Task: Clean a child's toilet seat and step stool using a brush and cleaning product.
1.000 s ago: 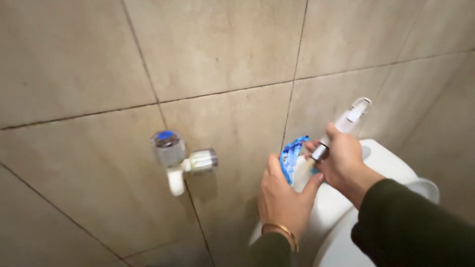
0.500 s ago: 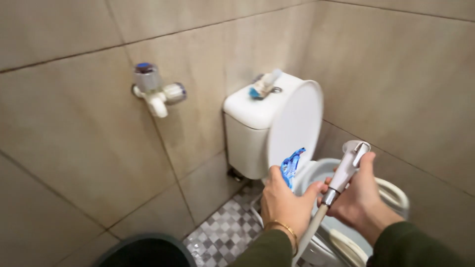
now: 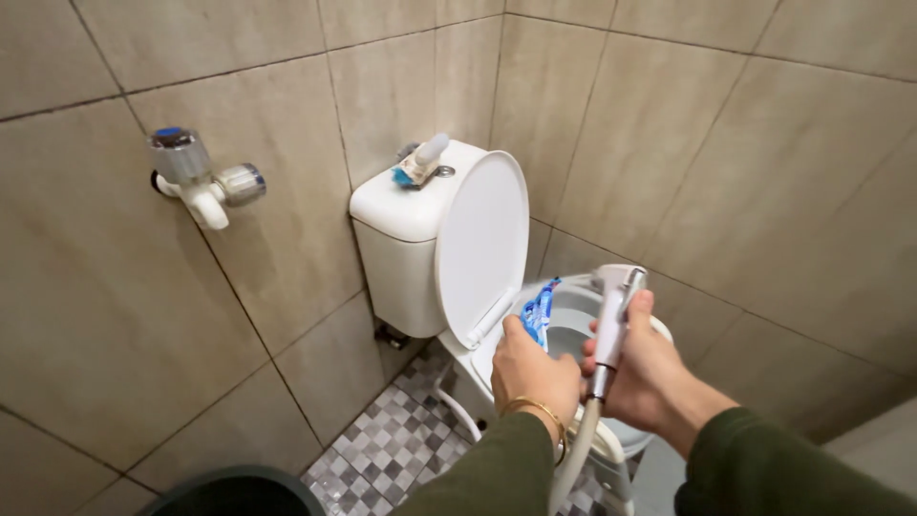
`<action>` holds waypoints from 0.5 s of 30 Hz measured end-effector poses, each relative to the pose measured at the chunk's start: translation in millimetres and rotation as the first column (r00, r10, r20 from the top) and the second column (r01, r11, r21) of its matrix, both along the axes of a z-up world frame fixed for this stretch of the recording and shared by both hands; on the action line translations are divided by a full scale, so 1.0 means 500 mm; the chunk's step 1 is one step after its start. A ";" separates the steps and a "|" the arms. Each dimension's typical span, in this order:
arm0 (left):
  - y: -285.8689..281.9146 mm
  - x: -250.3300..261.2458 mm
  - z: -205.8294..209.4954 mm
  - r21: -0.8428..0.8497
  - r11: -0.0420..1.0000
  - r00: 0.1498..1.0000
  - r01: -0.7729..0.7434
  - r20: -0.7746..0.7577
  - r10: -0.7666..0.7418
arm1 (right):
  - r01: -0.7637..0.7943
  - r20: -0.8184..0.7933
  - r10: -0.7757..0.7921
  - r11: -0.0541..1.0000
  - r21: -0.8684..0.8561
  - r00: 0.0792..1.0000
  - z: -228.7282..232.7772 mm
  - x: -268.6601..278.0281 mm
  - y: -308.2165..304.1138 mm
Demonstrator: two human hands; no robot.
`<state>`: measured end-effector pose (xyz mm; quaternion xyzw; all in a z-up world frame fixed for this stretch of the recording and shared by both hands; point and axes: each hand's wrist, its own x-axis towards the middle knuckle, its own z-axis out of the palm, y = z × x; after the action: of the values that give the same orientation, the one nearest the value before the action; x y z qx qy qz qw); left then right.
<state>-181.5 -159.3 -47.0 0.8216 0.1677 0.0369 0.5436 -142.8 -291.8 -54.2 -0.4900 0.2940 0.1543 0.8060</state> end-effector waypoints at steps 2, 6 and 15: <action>-0.009 -0.014 0.003 0.000 1.000 1.000 -0.003 0.000 0.003 | 0.003 -0.010 -0.003 0.999 -0.033 1.000 0.010 -0.024 0.012; -0.020 -0.047 -0.007 0.016 0.999 0.997 -0.046 -0.069 0.047 | 0.053 -0.044 -0.054 0.998 -0.020 0.998 -0.031 -0.068 0.014; -0.061 -0.118 -0.015 -0.007 1.000 0.988 0.000 -0.152 -0.001 | 0.327 -0.211 -0.302 0.940 0.094 0.930 -0.141 -0.172 -0.048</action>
<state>-240.5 -189.7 -54.3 0.8200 0.2086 -0.0266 0.5323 -229.0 -315.8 -124.8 -0.3666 0.4350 0.0886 0.8176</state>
